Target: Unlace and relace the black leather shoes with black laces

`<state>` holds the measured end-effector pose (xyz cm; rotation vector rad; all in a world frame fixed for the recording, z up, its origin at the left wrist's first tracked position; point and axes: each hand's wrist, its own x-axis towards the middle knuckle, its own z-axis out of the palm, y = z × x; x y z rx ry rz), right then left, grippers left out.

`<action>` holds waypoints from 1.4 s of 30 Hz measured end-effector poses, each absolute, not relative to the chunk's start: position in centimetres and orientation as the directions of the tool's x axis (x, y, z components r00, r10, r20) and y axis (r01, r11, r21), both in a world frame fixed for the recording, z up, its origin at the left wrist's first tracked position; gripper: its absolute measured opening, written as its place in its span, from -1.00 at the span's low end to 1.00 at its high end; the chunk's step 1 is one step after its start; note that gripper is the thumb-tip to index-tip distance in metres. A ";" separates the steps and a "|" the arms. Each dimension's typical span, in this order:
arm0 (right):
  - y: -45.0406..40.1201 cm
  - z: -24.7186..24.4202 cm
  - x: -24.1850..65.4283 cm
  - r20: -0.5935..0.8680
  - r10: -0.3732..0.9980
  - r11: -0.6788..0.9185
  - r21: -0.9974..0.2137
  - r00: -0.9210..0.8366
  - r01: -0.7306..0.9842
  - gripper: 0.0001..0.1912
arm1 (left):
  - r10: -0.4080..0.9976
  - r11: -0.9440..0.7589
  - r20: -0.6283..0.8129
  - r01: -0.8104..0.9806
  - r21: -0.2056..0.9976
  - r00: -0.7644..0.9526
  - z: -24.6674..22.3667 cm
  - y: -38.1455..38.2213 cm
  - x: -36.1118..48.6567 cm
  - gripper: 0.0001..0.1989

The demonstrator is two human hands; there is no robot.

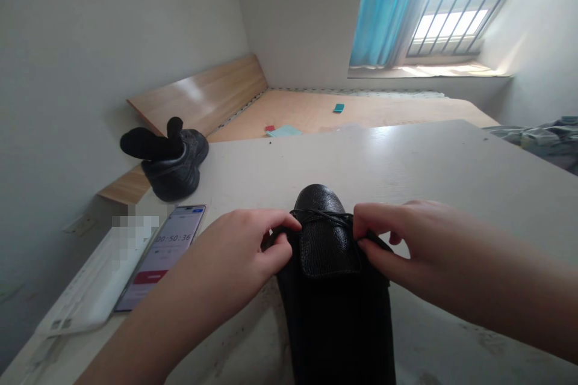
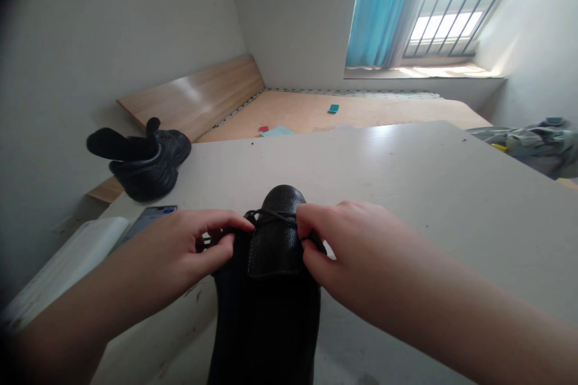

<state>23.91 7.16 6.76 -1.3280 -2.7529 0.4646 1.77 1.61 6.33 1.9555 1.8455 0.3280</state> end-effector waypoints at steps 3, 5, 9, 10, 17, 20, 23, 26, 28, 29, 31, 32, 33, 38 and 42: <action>7.0 6.6 23.8 -0.050 0.778 0.597 -0.251 -0.626 0.762 -0.85 | 0.988 -0.021 -0.126 0.879 0.476 0.092 6.5 1.7 1.7 -0.82; 6.7 6.4 23.7 -0.027 0.775 0.609 -0.233 -0.631 0.758 -0.85 | 0.986 -0.025 -0.131 0.877 0.479 0.100 6.4 1.8 1.7 -0.84; 6.0 6.2 23.8 0.095 0.731 0.675 -0.244 -0.676 0.696 -0.82 | 0.993 -0.095 -0.018 0.856 0.508 0.120 6.2 1.7 1.9 -0.85; 5.9 6.4 23.9 0.152 0.711 0.700 -0.245 -0.687 0.671 -0.81 | 0.991 -0.132 0.053 0.847 0.515 0.122 6.1 1.6 1.9 -0.86; 6.7 9.6 23.3 0.346 0.694 0.686 -0.583 -0.632 0.435 -0.84 | 0.903 -0.298 0.426 0.636 0.712 -0.054 6.2 1.2 2.3 -0.93; 7.4 10.3 21.9 0.343 0.682 0.651 -0.688 -0.645 0.322 -0.86 | 0.890 -0.306 0.434 0.522 0.796 -0.140 6.3 1.1 2.5 -0.95; 7.9 10.3 20.3 0.340 0.669 0.638 -0.718 -0.661 0.277 -0.86 | 0.881 -0.307 0.435 0.476 0.824 -0.185 6.3 1.2 2.6 -0.95; 8.2 10.3 19.2 0.359 0.677 0.622 -0.747 -0.643 0.237 -0.86 | 0.879 -0.296 0.417 0.420 0.858 -0.233 6.0 1.6 2.4 -0.92; 8.3 10.2 19.0 0.370 0.676 0.618 -0.756 -0.637 0.216 -0.87 | 0.888 -0.301 0.388 0.329 0.895 -0.245 5.5 1.9 2.2 -0.90; 8.3 10.1 18.9 0.381 0.670 0.627 -0.751 -0.638 0.210 -0.87 | 0.896 -0.304 0.373 0.280 0.911 -0.240 5.3 2.1 2.1 -0.89; 8.4 9.6 19.0 0.408 0.656 0.659 -0.720 -0.635 0.218 -0.86 | 0.915 -0.296 0.338 0.203 0.933 -0.221 4.9 2.4 2.0 -0.89; 8.4 9.2 19.0 0.419 0.656 0.673 -0.702 -0.628 0.234 -0.86 | 0.923 -0.282 0.319 0.184 0.941 -0.214 4.8 2.5 2.0 -0.89; 8.4 8.9 19.1 0.421 0.659 0.680 -0.688 -0.624 0.253 -0.87 | 0.931 -0.267 0.301 0.177 0.947 -0.206 4.7 2.5 2.0 -0.89; 9.2 7.6 19.5 0.405 0.636 0.693 -0.674 -0.656 0.256 -0.94 | 0.963 -0.188 0.223 0.216 0.958 -0.151 4.8 2.5 2.2 -0.91; 10.0 7.4 19.8 0.414 0.562 0.732 -0.653 -0.716 0.197 -0.95 | 0.974 -0.165 0.193 0.215 0.963 -0.119 4.9 2.6 2.1 -0.91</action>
